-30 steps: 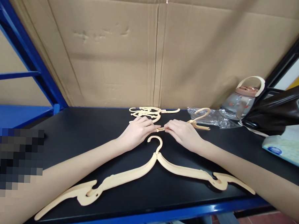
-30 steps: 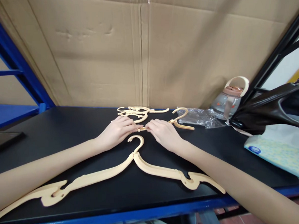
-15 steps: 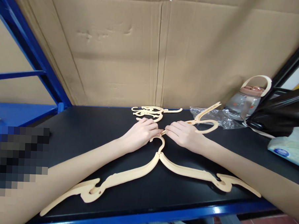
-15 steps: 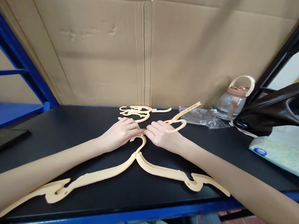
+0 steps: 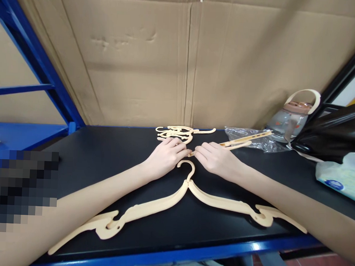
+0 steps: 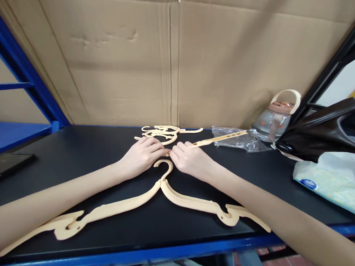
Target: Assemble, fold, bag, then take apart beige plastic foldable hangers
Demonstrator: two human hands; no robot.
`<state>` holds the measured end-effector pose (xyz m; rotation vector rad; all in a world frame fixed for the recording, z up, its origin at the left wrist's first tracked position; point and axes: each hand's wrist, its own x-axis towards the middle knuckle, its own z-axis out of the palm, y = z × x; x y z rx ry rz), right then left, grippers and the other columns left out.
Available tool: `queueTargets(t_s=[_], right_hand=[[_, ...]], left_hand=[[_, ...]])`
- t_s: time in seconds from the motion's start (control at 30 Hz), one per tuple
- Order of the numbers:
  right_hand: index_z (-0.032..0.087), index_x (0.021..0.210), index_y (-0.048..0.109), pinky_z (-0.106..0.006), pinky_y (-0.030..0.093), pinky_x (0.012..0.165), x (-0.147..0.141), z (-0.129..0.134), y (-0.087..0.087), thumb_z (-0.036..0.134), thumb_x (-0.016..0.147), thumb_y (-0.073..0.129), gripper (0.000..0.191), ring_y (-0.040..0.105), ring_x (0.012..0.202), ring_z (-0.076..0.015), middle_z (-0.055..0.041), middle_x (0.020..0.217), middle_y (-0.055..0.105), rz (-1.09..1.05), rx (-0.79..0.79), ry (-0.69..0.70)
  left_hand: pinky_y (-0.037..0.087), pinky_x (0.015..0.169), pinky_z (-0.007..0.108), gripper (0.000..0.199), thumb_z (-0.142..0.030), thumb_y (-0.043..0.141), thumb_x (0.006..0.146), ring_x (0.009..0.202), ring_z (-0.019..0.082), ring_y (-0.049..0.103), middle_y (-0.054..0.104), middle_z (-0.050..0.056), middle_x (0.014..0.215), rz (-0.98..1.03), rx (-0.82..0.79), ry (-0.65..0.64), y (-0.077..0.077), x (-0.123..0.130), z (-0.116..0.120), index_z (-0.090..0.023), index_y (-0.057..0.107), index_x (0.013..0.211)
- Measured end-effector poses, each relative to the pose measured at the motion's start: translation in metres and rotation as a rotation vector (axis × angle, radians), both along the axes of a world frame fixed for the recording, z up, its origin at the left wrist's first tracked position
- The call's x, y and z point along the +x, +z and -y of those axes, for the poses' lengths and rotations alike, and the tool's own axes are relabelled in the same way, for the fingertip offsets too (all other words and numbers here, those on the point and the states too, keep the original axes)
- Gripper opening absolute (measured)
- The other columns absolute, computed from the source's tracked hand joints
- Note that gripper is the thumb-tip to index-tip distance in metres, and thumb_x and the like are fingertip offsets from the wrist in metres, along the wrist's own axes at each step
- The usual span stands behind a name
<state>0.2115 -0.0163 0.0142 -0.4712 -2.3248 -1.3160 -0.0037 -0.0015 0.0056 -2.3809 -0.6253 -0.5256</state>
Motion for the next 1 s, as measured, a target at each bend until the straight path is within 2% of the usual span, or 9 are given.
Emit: queueTargets(t_s=[0.2, 0.5, 0.67, 1.0], right_hand=[[0.013, 0.074, 0.062, -0.03, 0.034, 0.059, 0.0001, -0.001, -0.0022, 0.005, 0.096, 0.038, 0.034, 0.05, 0.065, -0.0166, -0.0058, 0.072, 0.063, -0.045, -0.063, -0.017], [0.011, 0.079, 0.064, -0.031, 0.034, 0.059, 0.0004, 0.0006, -0.0058, 0.007, 0.097, 0.038, 0.032, 0.054, 0.069, -0.017, -0.0057, 0.073, 0.063, -0.083, -0.157, -0.032], [0.012, 0.08, 0.062, -0.031, 0.033, 0.058, 0.0006, 0.0014, -0.0069, 0.01, 0.098, 0.039, 0.029, 0.051, 0.067, -0.0166, -0.0043, 0.072, 0.061, -0.107, -0.218, -0.075], [0.012, 0.085, 0.061, -0.03, 0.034, 0.058, 0.0001, 0.0035, -0.0077, 0.011, 0.097, 0.041, 0.024, 0.052, 0.067, -0.0163, -0.003, 0.072, 0.06, -0.169, -0.227, -0.08]], left_hand=[[0.04, 0.073, 0.033, 0.024, -0.011, 0.04, 0.096, 0.086, 0.021, 0.053, 0.064, 0.007, 0.089, -0.029, 0.046, 0.048, 0.0021, 0.0023, 0.0043, -0.014, 0.063, 0.099], [0.039, 0.066, 0.032, 0.024, -0.012, 0.039, 0.097, 0.083, 0.021, 0.053, 0.061, 0.007, 0.083, -0.029, 0.082, -0.007, 0.0018, 0.0026, 0.0076, -0.01, 0.062, 0.101], [0.042, 0.068, 0.031, 0.029, -0.013, 0.034, 0.099, 0.081, 0.02, 0.053, 0.062, 0.008, 0.083, -0.02, 0.11, -0.017, 0.0018, 0.003, 0.0069, -0.007, 0.061, 0.109], [0.046, 0.073, 0.033, 0.036, -0.013, 0.027, 0.1, 0.085, 0.022, 0.051, 0.061, 0.011, 0.087, -0.004, 0.03, -0.022, 0.0046, 0.0017, 0.0031, -0.005, 0.057, 0.118]])
